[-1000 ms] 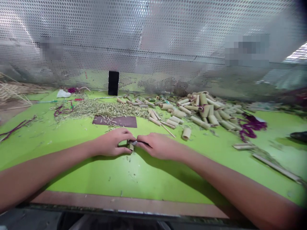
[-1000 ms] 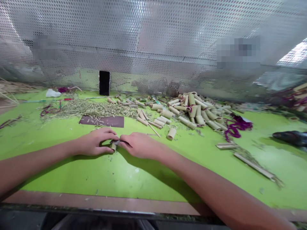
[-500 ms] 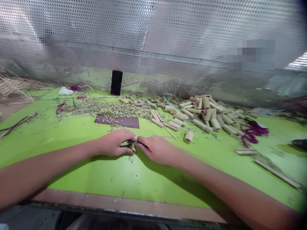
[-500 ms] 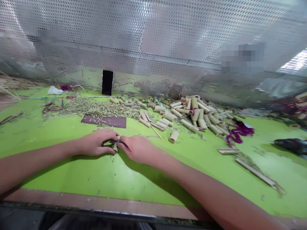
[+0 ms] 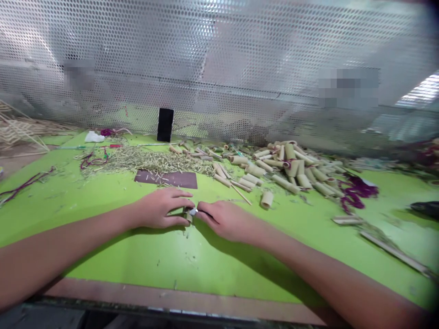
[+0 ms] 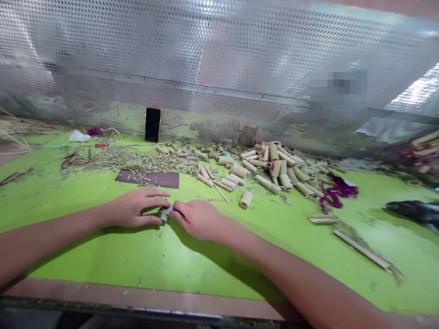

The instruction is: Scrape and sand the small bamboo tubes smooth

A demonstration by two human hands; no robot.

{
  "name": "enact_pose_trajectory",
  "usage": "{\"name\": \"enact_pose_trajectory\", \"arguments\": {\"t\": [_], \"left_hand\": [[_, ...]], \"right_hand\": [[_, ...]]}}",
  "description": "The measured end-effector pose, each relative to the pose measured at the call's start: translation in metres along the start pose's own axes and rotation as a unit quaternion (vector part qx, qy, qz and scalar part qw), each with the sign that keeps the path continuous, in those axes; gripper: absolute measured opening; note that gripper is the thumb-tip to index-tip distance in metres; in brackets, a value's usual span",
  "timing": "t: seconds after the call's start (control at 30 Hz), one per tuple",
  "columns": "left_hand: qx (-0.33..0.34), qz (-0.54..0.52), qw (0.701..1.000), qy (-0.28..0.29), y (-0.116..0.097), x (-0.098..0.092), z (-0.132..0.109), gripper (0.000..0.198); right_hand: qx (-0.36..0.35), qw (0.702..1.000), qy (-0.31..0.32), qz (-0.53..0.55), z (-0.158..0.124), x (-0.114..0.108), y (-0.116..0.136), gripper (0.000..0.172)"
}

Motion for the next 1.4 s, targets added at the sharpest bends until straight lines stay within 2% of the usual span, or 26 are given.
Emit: {"name": "enact_pose_trajectory", "arguments": {"t": [0.17,0.27,0.57,0.8,0.9,1.0,1.23,1.4], "left_hand": [[0.102,0.127,0.986,-0.026,-0.014,-0.003,0.000,0.035],[0.126,0.168,0.977,-0.028,-0.022,-0.006,0.001,0.029],[0.130,0.214,0.968,-0.010,-0.033,-0.009,0.003,0.028],[0.135,0.258,0.957,-0.001,-0.040,-0.005,0.003,0.025],[0.133,0.261,0.956,-0.005,-0.038,-0.004,0.003,0.027],[0.129,0.265,0.955,-0.007,-0.035,-0.002,0.005,0.029],[0.111,0.285,0.952,-0.011,-0.029,0.003,0.009,0.028],[0.095,0.291,0.952,0.010,-0.027,0.005,0.009,0.029]], "right_hand": [[0.004,1.000,-0.002,0.005,-0.001,0.000,0.001,0.035],[0.004,1.000,-0.007,0.005,-0.002,0.000,0.001,0.035],[0.005,1.000,-0.027,-0.009,-0.003,-0.001,0.003,0.031],[0.035,0.997,-0.040,-0.055,-0.004,0.000,0.005,0.034],[0.063,0.993,-0.068,-0.078,-0.002,-0.002,0.002,0.032],[0.061,0.989,-0.098,-0.088,-0.001,-0.004,0.002,0.029],[0.055,0.992,-0.056,-0.099,0.000,-0.001,0.001,0.032],[0.057,0.992,-0.056,-0.099,0.000,-0.003,0.002,0.035]]}}
Point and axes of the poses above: each hand's wrist, its own z-axis towards the middle knuckle, its own x-axis out of the palm, y = z × x, the point moved 5 cm from there along z, towards the middle knuckle, and after that the axes turned 11 degrees about -z, right-handed, at the moved point
